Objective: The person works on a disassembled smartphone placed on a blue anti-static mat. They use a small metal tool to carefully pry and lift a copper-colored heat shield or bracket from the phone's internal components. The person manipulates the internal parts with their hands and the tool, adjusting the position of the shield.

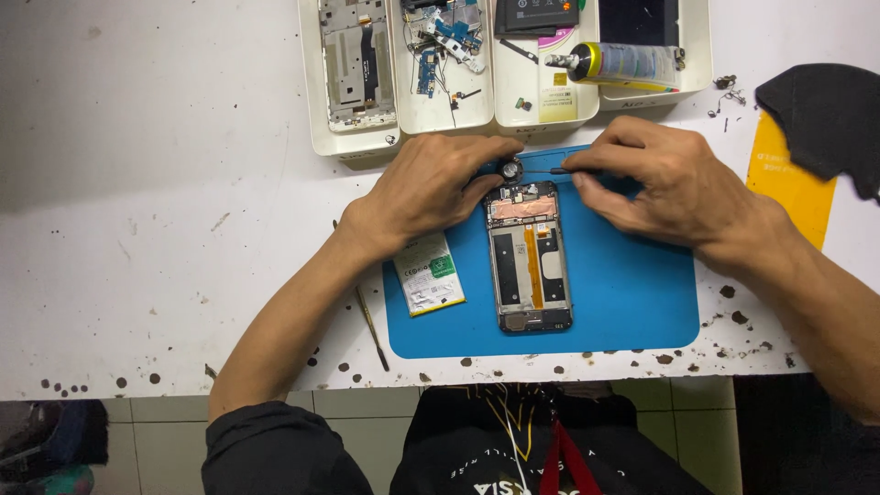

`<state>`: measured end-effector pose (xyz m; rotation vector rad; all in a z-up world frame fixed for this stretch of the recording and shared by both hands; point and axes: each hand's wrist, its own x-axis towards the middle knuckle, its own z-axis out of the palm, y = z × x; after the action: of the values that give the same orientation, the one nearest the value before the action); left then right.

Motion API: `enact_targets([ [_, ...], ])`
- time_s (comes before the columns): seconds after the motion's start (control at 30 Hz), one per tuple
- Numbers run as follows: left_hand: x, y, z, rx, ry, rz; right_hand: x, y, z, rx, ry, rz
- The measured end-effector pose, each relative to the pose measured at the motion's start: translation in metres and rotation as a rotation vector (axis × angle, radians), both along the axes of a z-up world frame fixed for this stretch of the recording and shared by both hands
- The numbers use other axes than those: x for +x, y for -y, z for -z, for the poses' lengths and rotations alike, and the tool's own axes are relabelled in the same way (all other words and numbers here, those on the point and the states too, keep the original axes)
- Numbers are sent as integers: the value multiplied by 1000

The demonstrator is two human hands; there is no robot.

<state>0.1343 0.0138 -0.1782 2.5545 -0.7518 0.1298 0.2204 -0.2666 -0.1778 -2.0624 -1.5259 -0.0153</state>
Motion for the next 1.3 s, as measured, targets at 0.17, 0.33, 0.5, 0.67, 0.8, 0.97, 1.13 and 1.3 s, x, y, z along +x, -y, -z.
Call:
enact_targets([
  [0.17,1,2,-6,-43,5,50,4,4,-24,147,-171,18],
  [0.33,0,3,-7,-9,-23,52,7,6,-21,208,-234,-13],
  [0.5,-2,4,-12,59,-16,44,1,1,-28,75,-203,-85],
  [0.67,-11,3,-35,189,-11,1,2,3,-27,34,-152,-110],
  [0.8,-29,-20,-55,181,164,-78,2,5,-23,18,-84,-129],
  [0.97,-53,-57,-54,103,334,-159,1,3,-22,-3,-57,-132],
  [1.13,-63,-81,-22,24,422,-267,1,-1,-17,-38,-11,-177],
  [1.3,-64,-101,-7,81,466,-317,2,0,-17,-61,-2,-156],
])
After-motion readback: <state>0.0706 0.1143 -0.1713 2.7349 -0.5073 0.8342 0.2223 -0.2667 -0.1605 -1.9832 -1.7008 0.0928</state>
